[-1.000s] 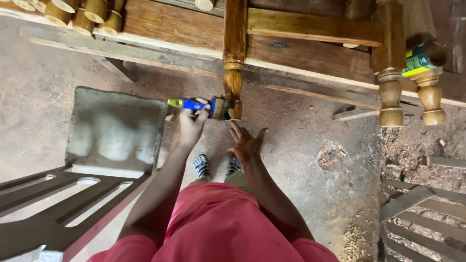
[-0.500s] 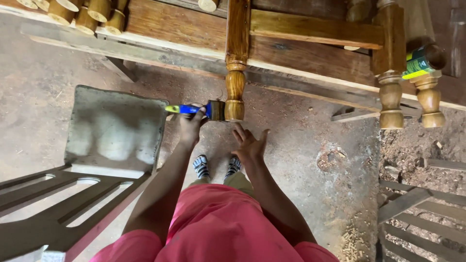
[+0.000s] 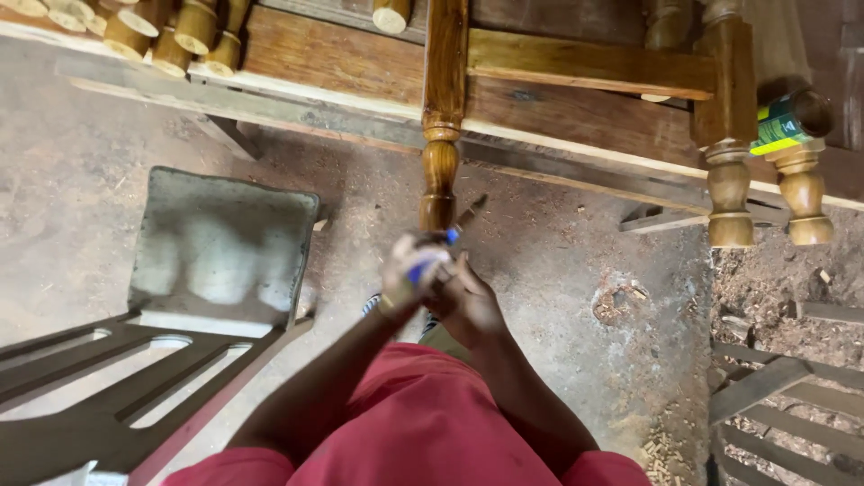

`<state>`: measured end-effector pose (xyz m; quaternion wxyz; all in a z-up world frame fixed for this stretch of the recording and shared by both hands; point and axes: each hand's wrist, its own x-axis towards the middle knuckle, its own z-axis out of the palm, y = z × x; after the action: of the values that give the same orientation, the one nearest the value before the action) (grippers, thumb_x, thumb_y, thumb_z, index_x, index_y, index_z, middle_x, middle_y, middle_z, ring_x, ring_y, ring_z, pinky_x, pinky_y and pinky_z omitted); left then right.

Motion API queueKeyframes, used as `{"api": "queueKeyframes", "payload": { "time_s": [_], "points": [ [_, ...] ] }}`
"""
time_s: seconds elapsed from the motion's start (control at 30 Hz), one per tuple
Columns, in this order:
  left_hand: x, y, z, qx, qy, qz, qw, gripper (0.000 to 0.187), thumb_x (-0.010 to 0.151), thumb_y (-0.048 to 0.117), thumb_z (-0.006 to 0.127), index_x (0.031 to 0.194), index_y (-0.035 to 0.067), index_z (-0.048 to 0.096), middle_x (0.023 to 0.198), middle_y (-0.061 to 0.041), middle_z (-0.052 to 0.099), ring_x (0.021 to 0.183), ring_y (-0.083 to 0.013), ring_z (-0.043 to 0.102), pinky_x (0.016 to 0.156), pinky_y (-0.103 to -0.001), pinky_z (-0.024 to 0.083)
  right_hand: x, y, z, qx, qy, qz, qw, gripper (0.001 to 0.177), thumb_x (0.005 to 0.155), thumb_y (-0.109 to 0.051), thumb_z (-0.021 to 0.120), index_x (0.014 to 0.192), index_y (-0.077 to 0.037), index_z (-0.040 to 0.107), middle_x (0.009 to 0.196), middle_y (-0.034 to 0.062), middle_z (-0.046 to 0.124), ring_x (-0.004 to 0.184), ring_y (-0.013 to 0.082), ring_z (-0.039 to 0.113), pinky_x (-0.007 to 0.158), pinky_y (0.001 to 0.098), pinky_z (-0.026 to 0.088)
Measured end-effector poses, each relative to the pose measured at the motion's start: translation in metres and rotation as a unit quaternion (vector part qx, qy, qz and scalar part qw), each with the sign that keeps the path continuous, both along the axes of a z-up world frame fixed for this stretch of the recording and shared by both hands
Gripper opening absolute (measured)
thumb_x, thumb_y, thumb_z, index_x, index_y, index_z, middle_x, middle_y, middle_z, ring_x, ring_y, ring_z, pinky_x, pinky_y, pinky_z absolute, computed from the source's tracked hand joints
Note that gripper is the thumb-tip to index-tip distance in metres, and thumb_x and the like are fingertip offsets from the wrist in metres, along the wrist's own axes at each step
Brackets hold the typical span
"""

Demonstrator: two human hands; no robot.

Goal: Apply stain or varnish to wooden furniture legs using a paint brush.

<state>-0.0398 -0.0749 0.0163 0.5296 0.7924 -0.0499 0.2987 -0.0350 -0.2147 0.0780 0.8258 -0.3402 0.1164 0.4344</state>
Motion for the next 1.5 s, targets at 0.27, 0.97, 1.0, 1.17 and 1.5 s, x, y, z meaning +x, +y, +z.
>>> {"api": "queueKeyframes", "payload": {
  "time_s": [0.27, 0.97, 1.0, 1.17, 1.5],
  "points": [
    [-0.037, -0.029, -0.007, 0.161, -0.010, -0.086, 0.983, 0.051, 0.088, 0.026, 0.074, 0.137, 0.028, 0.063, 0.136, 0.004, 0.067, 0.136, -0.0264, 0.055, 0.124, -0.063, 0.012, 0.004, -0.072, -0.068, 0.025, 0.167, -0.112, 0.979, 0.021, 0.104, -0.033, 0.057, 0.109, -0.016, 0.069, 0.092, -0.0077, 0.065, 0.088, 0.0134, 0.064, 0.081, 0.0455, 0.054],
    [0.002, -0.087, -0.048, -0.418, 0.379, 0.152, 0.812, 0.090, 0.081, -0.014, 0.045, 0.159, 0.030, 0.041, 0.149, -0.008, 0.050, 0.135, -0.0347, 0.050, 0.108, -0.049, 0.043, 0.163, -0.037, -0.305, -0.457, -0.329, 0.229, 0.794, 0.037, 0.087, -0.059, 0.082, 0.116, -0.037, 0.078, 0.107, -0.0074, 0.078, 0.105, 0.0216, 0.073, 0.096, 0.0373, 0.056],
    [0.003, -0.088, -0.048, -0.419, 0.376, 0.161, 0.811, 0.090, 0.081, -0.014, 0.045, 0.159, 0.030, 0.041, 0.149, -0.008, 0.050, 0.135, -0.0347, 0.050, 0.108, -0.049, 0.043, 0.162, -0.034, -0.284, -0.452, -0.333, 0.236, 0.793, 0.037, 0.087, -0.059, 0.082, 0.116, -0.037, 0.078, 0.107, -0.0074, 0.078, 0.105, 0.0216, 0.073, 0.096, 0.0373, 0.056],
    [0.007, -0.102, -0.043, -0.411, 0.328, 0.223, 0.821, 0.082, 0.077, -0.015, 0.045, 0.153, 0.013, 0.049, 0.123, -0.011, 0.053, 0.107, -0.0246, 0.050, 0.085, -0.032, 0.050, 0.160, -0.039, -0.244, -0.285, -0.315, 0.114, 0.898, 0.026, 0.089, -0.017, 0.083, 0.110, -0.003, 0.079, 0.101, 0.0137, 0.078, 0.097, 0.0184, 0.068, 0.092, 0.0399, 0.055],
    [0.016, -0.109, -0.031, -0.445, 0.242, 0.264, 0.821, 0.080, 0.072, -0.015, 0.046, 0.149, 0.010, 0.054, 0.114, -0.007, 0.051, 0.100, -0.0200, 0.050, 0.077, -0.027, 0.047, 0.169, -0.051, -0.277, -0.367, -0.361, 0.128, 0.848, 0.028, 0.085, -0.029, 0.086, 0.110, -0.016, 0.082, 0.094, 0.0085, 0.080, 0.092, 0.0179, 0.074, 0.083, 0.0371, 0.060]
  ]
}}
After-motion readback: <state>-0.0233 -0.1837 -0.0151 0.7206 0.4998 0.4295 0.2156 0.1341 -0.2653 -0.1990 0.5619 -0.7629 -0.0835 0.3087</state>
